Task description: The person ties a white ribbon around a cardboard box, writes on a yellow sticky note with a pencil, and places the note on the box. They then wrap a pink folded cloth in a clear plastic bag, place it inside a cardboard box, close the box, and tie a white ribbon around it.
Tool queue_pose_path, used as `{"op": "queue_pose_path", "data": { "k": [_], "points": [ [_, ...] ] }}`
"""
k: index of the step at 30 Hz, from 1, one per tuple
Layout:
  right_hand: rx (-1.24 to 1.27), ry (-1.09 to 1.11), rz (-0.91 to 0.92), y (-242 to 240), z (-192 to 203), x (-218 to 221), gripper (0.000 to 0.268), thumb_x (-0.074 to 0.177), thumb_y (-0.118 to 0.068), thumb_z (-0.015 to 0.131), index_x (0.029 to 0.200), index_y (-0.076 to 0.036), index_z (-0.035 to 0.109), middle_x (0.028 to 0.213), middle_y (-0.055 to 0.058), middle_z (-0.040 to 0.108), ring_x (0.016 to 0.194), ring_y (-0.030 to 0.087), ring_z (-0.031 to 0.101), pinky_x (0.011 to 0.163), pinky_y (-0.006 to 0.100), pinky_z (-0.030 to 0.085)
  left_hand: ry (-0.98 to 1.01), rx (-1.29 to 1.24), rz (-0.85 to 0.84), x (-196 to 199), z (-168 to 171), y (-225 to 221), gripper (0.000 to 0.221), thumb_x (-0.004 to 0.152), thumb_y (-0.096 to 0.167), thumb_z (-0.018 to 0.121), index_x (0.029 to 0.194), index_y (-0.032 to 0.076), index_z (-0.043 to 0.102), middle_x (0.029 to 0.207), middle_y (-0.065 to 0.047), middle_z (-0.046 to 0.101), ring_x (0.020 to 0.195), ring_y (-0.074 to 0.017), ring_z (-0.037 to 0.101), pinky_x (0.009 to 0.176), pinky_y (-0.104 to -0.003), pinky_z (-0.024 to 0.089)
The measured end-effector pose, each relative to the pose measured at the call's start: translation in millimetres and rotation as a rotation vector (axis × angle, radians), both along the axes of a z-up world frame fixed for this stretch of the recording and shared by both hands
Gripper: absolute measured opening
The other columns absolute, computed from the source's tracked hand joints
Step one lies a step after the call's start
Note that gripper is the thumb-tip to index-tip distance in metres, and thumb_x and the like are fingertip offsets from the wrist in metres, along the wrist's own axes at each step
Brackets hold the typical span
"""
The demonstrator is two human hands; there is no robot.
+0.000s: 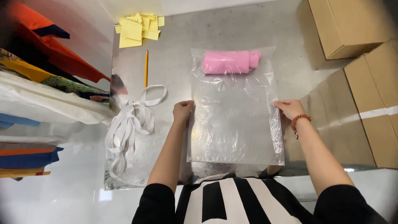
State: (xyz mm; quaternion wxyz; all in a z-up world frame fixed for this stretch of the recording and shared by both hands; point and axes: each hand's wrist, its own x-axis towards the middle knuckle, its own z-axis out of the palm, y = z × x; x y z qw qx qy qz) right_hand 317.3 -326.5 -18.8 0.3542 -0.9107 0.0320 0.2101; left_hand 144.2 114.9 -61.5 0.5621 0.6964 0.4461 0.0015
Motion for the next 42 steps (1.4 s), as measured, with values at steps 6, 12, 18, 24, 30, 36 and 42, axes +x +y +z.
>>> {"op": "queue_pose_path", "data": {
  "k": [6,12,18,24,30,36,42],
  "points": [
    [0.019,0.031,0.031,2,25,-1,0.043,0.092,-0.045,0.083,0.118,-0.010,0.084,0.102,0.015,0.082,0.085,0.025,0.075,0.075,0.035,0.058,0.103,0.138,-0.050,13,12,3,0.026,0.089,0.046,0.082,0.103,0.025,0.087,0.097,-0.001,0.082,0.092,-0.0274,0.078,0.074,-0.041,0.064],
    [0.289,0.129,-0.095,-11,32,5,0.038,0.098,-0.033,0.084,0.119,-0.002,0.078,0.087,0.008,0.072,0.073,0.013,0.061,0.061,0.024,0.045,0.040,-0.083,-0.060,3,32,15,0.029,0.096,0.035,0.080,0.109,0.010,0.083,0.091,-0.007,0.078,0.071,-0.0175,0.073,0.065,-0.031,0.062],
    [0.396,0.217,-0.068,-2,83,72,0.030,0.104,-0.029,0.073,0.120,-0.004,0.078,0.098,-0.001,0.066,0.080,0.010,0.047,0.076,0.025,0.040,-0.170,-0.264,-0.057,58,156,27,0.026,0.094,0.038,0.075,0.091,0.013,0.071,0.115,-0.001,0.077,0.082,-0.0168,0.079,0.062,-0.023,0.049],
    [0.513,0.047,-0.130,46,179,161,0.021,0.110,-0.038,0.070,0.109,-0.018,0.068,0.069,-0.009,0.045,0.055,0.004,0.029,0.050,0.020,0.018,-0.447,-0.378,-0.077,174,222,52,0.021,0.104,0.029,0.065,0.103,0.009,0.061,0.108,-0.006,0.065,0.103,-0.0334,0.078,0.081,-0.043,0.072],
    [0.734,-0.139,-0.146,62,233,146,0.018,0.117,-0.034,0.062,0.106,-0.020,0.064,0.112,-0.002,0.078,0.104,0.010,0.081,0.077,0.018,0.056,-0.587,-0.279,-0.092,182,288,36,0.029,0.094,0.045,0.066,0.085,0.020,0.055,0.114,0.003,0.059,0.125,-0.0222,0.066,0.090,-0.037,0.069],
    [0.503,-0.148,-0.131,12,193,7,0.019,0.114,-0.015,0.061,0.117,0.000,0.073,0.118,0.015,0.076,0.110,0.022,0.073,0.094,0.031,0.060,-0.574,-0.196,-0.163,42,210,4,0.032,0.099,0.040,0.065,0.085,0.014,0.056,0.148,-0.008,0.055,0.124,-0.0192,0.064,0.108,-0.041,0.063],
    [0.232,0.406,0.010,-70,59,-87,0.029,0.102,-0.020,0.074,0.091,0.006,0.082,0.084,0.013,0.074,0.058,0.019,0.046,0.056,0.031,0.032,0.057,0.347,-0.644,-104,54,-7,0.026,0.087,0.039,0.065,0.088,0.033,0.090,0.093,0.018,0.083,0.120,-0.0148,0.052,0.116,-0.033,0.033]
  ]
}}
